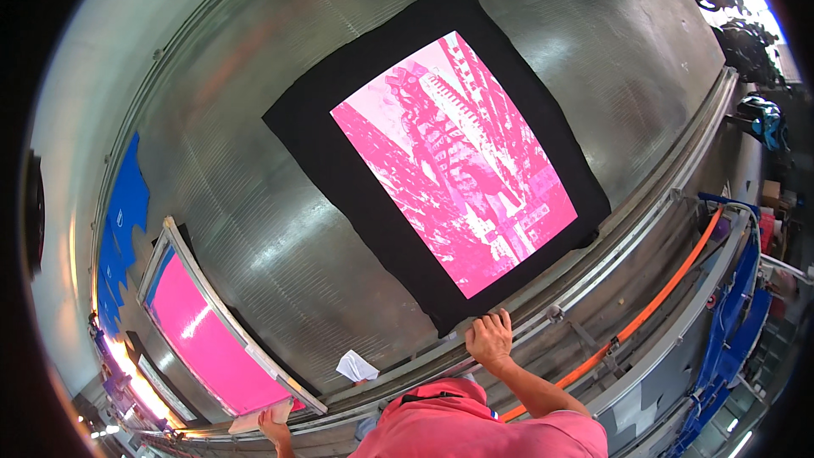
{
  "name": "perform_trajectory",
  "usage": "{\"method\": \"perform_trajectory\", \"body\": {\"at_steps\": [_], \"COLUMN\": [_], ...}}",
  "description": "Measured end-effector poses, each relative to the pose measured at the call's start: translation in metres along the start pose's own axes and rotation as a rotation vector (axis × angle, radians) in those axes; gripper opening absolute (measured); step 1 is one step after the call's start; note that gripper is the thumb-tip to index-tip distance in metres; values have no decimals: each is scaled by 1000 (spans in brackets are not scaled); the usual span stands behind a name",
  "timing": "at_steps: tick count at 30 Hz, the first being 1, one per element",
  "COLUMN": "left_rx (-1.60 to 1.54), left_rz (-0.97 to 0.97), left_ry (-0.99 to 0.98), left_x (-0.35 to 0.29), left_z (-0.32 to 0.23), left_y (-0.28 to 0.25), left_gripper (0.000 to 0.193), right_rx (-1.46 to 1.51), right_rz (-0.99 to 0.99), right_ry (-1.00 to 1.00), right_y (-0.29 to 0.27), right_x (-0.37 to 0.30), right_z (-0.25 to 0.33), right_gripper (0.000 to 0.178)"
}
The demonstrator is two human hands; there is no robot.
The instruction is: The person performs screen printing on black t-shirts using a squeegee and a mesh screen. They repeatedly apply pink ink, pull the squeegee across the screen, and lift the screen to reveal the printed design on each shirt.
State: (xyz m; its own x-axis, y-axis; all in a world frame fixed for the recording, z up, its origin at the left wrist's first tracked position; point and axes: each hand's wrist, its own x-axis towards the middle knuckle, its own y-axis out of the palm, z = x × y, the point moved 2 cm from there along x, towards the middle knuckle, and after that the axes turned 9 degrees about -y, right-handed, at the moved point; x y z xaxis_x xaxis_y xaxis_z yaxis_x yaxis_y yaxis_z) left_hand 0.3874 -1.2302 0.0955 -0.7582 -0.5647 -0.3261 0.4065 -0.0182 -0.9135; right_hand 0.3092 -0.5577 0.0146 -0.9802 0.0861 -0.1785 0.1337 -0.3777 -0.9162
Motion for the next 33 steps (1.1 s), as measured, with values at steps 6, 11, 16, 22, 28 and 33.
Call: {"method": "perform_trajectory", "body": {"at_steps": [6, 11, 16, 22, 28, 33], "left_rx": [4, 107, 64, 5, 28, -13], "left_rz": [37, 41, 98, 46, -35, -21], "left_ry": [-74, -136, -119, -50, 20, 81], "left_x": [-5, -10, -8, -3, 1, 6], "left_z": [-2, -39, -58, -41, -26, -25], "left_y": [0, -22, -40, -34, -23, -20], "left_gripper": [48, 44, 42, 44, 24, 26], "right_rx": [5, 10, 22, 67, 146, 209], "right_rz": [-22, -64, -134, -271, -358, -406], "right_ry": [-4, -17, -31, -74, -117, -38], "right_y": [-2, -1, 5, -1, -6, 2], "right_x": [2, -2, -8, -14, -21, -26], "right_z": [0, 0, -2, 4, 2, -4], "right_gripper": [9, 8, 9, 9, 6, 8]}}
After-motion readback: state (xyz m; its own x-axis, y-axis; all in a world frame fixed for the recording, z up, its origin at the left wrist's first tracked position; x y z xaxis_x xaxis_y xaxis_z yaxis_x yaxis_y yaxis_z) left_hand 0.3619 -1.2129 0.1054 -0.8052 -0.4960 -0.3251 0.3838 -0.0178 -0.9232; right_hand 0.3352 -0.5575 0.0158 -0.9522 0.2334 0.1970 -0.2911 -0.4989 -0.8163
